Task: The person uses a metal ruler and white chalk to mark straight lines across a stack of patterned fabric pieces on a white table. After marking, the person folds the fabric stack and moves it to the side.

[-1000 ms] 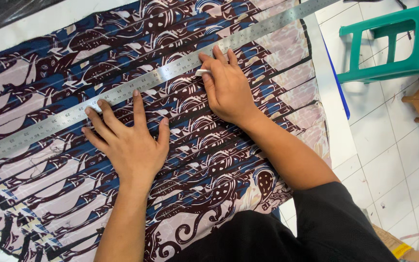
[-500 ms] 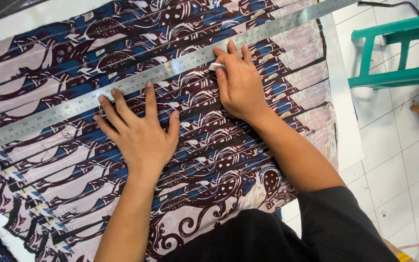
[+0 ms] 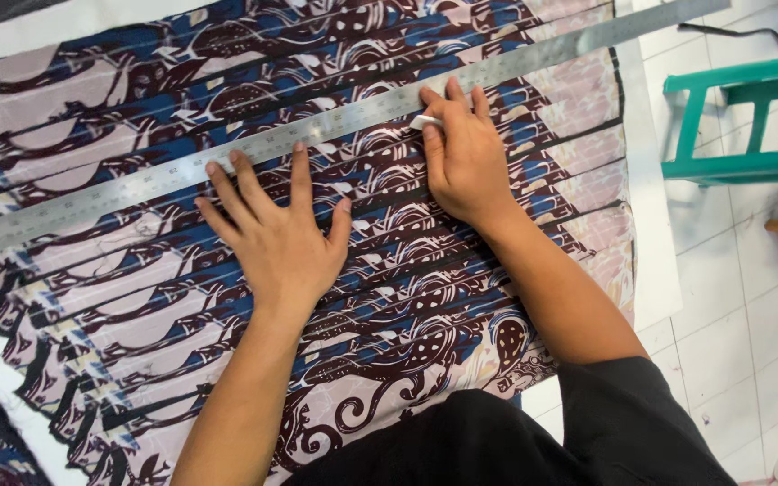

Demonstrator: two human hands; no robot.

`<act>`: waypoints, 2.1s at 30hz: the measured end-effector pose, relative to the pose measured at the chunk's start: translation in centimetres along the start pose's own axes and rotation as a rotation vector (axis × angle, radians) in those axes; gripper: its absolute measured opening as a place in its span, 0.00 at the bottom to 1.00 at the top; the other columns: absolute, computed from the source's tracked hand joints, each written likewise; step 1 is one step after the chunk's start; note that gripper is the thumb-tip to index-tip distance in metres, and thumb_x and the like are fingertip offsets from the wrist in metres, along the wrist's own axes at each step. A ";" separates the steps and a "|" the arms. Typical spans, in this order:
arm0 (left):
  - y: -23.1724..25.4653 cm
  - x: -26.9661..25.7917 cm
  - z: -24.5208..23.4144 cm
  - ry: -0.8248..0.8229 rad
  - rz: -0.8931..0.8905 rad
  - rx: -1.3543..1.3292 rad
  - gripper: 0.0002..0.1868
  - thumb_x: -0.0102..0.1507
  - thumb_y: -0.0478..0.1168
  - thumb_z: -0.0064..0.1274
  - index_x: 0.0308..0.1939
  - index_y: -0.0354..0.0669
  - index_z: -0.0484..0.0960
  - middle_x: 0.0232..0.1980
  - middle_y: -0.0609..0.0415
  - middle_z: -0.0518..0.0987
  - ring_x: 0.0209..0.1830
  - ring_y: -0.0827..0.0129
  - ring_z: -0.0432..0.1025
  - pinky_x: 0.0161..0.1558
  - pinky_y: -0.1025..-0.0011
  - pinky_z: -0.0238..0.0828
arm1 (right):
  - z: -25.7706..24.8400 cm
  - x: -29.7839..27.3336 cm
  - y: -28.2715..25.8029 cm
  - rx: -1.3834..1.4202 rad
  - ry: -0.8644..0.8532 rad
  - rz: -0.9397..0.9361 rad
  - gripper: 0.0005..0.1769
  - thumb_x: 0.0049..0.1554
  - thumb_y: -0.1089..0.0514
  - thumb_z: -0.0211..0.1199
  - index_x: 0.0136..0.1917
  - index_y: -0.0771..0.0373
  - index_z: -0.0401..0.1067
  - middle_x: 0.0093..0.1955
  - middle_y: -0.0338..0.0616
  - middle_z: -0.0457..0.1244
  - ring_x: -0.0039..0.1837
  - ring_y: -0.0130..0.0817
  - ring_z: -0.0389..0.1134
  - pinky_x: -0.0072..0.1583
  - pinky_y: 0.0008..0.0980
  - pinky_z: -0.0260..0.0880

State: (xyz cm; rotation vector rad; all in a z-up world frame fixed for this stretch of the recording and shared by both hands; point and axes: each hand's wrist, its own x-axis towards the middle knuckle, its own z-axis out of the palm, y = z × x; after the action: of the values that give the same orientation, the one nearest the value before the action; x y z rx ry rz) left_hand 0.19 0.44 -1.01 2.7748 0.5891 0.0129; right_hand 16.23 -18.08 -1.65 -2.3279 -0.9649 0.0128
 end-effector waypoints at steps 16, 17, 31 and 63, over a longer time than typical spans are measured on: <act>-0.1 0.2 0.2 -0.041 -0.054 -0.004 0.42 0.67 0.67 0.42 0.81 0.57 0.53 0.77 0.22 0.51 0.79 0.24 0.40 0.71 0.25 0.31 | 0.2 0.1 0.2 -0.040 -0.014 -0.028 0.07 0.71 0.65 0.52 0.62 0.69 0.64 0.68 0.58 0.68 0.76 0.65 0.63 0.80 0.58 0.52; -0.1 0.1 0.1 -0.039 -0.067 -0.004 0.42 0.67 0.68 0.41 0.81 0.57 0.53 0.78 0.22 0.51 0.79 0.24 0.40 0.71 0.25 0.31 | 0.3 0.0 0.3 -0.036 -0.016 -0.035 0.08 0.72 0.66 0.52 0.63 0.69 0.64 0.69 0.58 0.68 0.77 0.65 0.63 0.80 0.58 0.52; 0.0 0.2 -0.2 -0.065 -0.077 -0.009 0.42 0.67 0.68 0.40 0.81 0.59 0.51 0.79 0.25 0.49 0.80 0.25 0.39 0.72 0.25 0.31 | 0.6 -0.7 1.6 -0.042 -0.004 -0.050 0.06 0.72 0.67 0.53 0.62 0.70 0.63 0.70 0.60 0.67 0.79 0.66 0.62 0.82 0.58 0.51; 0.1 0.0 0.2 0.014 -0.029 -0.012 0.40 0.69 0.65 0.43 0.81 0.55 0.62 0.78 0.20 0.50 0.79 0.24 0.39 0.68 0.26 0.37 | -10.2 6.7 9.0 -0.261 -0.023 -0.040 0.09 0.61 0.68 0.69 0.55 0.63 0.80 0.52 0.48 0.69 0.52 0.46 0.68 0.55 0.41 0.69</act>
State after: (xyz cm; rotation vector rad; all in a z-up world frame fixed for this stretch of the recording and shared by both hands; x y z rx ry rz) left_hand 0.21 0.30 -1.18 2.7560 0.6303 0.0292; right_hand 29.23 -24.11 3.18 -2.5488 -1.0798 -0.1087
